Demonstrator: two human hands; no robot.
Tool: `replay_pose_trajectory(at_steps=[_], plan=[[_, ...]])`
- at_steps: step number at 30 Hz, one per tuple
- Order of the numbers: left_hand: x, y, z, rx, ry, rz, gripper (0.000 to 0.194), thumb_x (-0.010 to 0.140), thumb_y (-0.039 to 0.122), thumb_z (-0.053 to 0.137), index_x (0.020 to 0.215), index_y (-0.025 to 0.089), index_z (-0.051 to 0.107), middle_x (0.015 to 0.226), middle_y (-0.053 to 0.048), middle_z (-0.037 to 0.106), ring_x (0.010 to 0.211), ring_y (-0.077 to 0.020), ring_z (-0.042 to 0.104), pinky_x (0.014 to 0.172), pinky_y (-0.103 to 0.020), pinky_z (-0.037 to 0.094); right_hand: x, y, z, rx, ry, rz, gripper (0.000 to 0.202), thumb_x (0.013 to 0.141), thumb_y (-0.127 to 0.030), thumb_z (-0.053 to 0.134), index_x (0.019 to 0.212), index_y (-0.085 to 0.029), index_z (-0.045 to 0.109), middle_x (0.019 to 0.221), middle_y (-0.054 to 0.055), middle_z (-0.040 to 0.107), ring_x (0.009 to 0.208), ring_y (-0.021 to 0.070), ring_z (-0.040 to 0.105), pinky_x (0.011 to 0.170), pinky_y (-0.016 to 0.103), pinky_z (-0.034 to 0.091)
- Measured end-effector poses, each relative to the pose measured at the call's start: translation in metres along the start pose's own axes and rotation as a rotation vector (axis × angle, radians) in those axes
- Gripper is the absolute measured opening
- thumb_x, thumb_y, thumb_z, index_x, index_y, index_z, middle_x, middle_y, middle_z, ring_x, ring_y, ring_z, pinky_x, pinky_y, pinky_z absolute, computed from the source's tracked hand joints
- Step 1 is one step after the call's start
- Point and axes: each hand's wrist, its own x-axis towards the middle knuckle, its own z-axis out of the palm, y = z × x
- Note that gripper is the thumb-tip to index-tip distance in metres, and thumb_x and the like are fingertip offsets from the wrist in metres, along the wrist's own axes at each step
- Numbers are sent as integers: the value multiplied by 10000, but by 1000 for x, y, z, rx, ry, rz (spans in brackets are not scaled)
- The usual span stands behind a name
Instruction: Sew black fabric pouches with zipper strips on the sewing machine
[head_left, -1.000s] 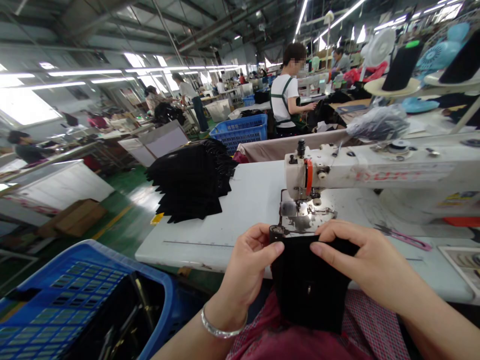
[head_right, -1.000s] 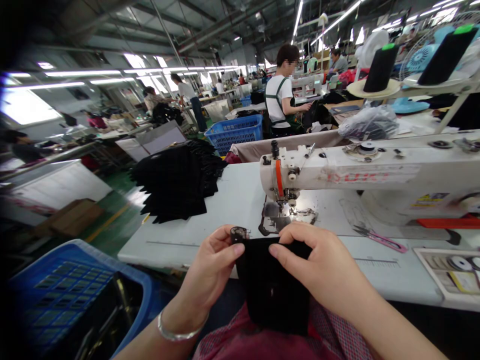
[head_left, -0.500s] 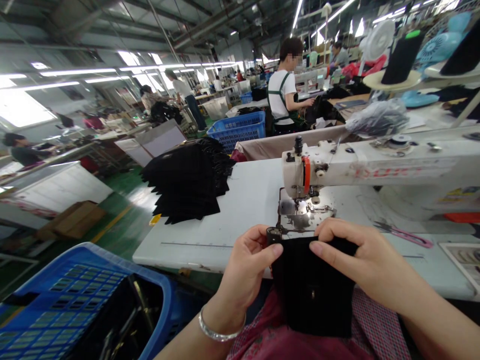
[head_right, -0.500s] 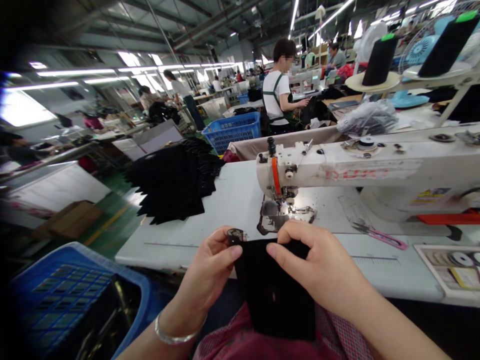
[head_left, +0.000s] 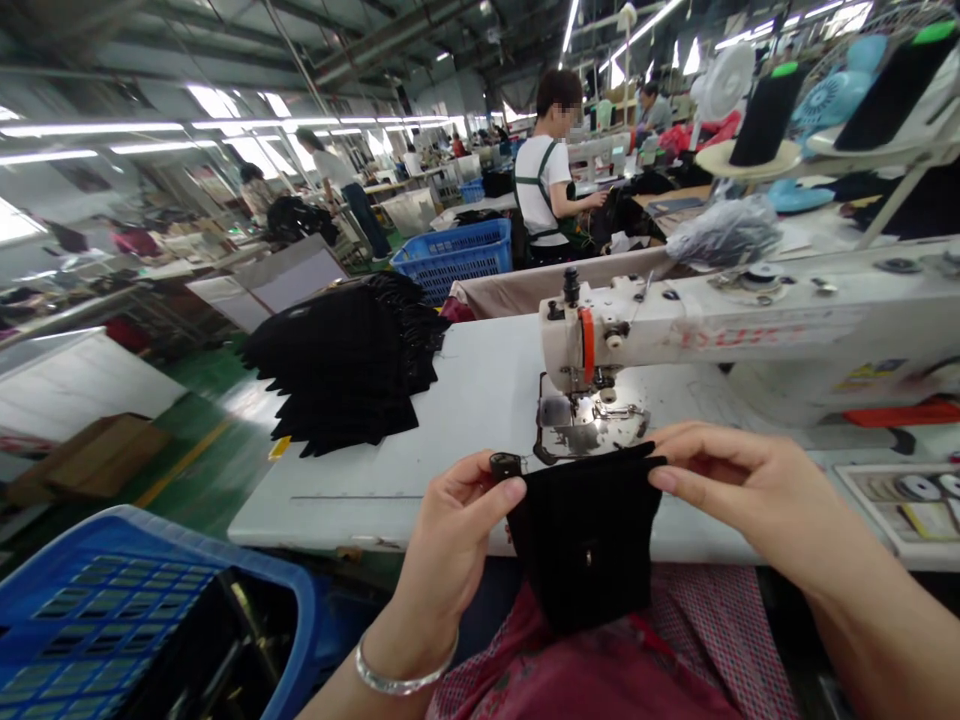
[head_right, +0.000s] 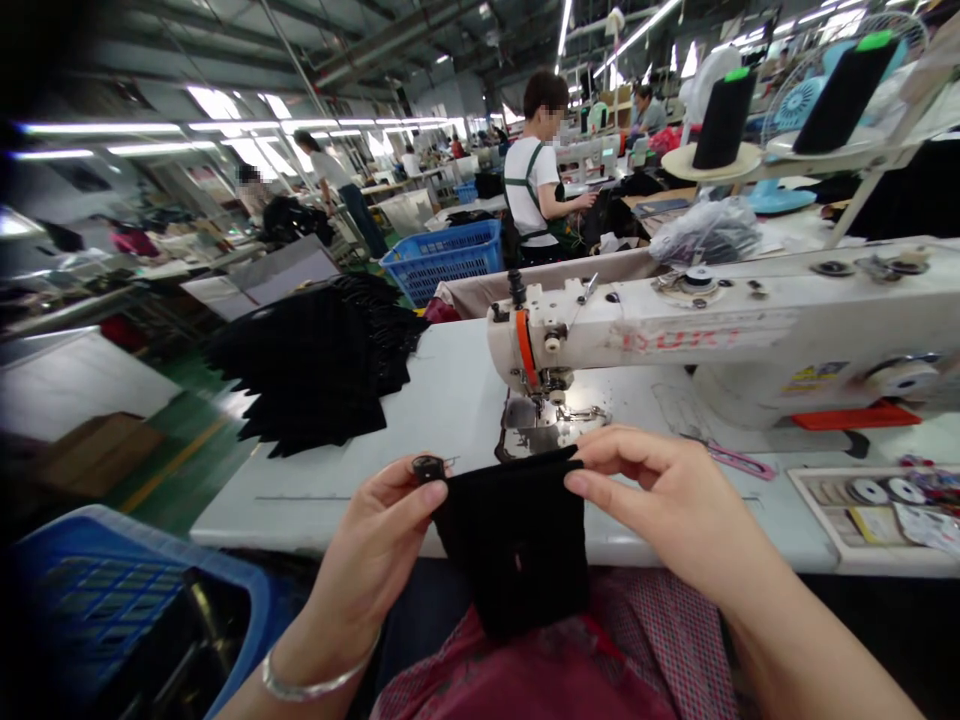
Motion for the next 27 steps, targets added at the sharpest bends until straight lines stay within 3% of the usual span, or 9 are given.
replay_pose_trajectory(at_steps=[5, 10, 16, 27], plan=[[1, -1, 1, 34, 11, -10, 261, 667, 265, 920, 854, 150, 780, 822, -20, 720, 757, -109, 606, 735, -197, 489, -1, -2, 9, 95, 143, 37, 280, 735, -449, 841, 727, -200, 712, 972, 74, 753, 914, 220, 698, 824, 322, 570], [1, -2, 0, 63, 16, -19, 278, 680, 298, 918, 872, 156, 777, 843, -25, 728, 778, -124, 615, 758, -212, 494, -1, -3, 14, 103, 210, 24, 298, 743, -428, 837, 700, -195, 656, 913, 73, 749, 859, 202, 701, 781, 309, 576], [1, -6, -5, 124, -45, 6, 241, 764, 307, 872, 935, 165, 780, 901, -35, 741, 831, -133, 625, 802, -217, 490, -1, 0, 12, 91, 168, 39, 320, 767, -425, 829, 1025, -248, 763, 859, 23, 756, 753, 158, 692, 676, 256, 568], [-2, -10, -5, 76, -133, -37, 212, 805, 308, 838, 923, 152, 756, 856, -30, 692, 791, -138, 591, 760, -238, 469, -6, 19, 5, -22, 228, 98, 310, 703, -498, 856, 939, -304, 806, 948, 32, 784, 764, 212, 703, 600, 272, 573]])
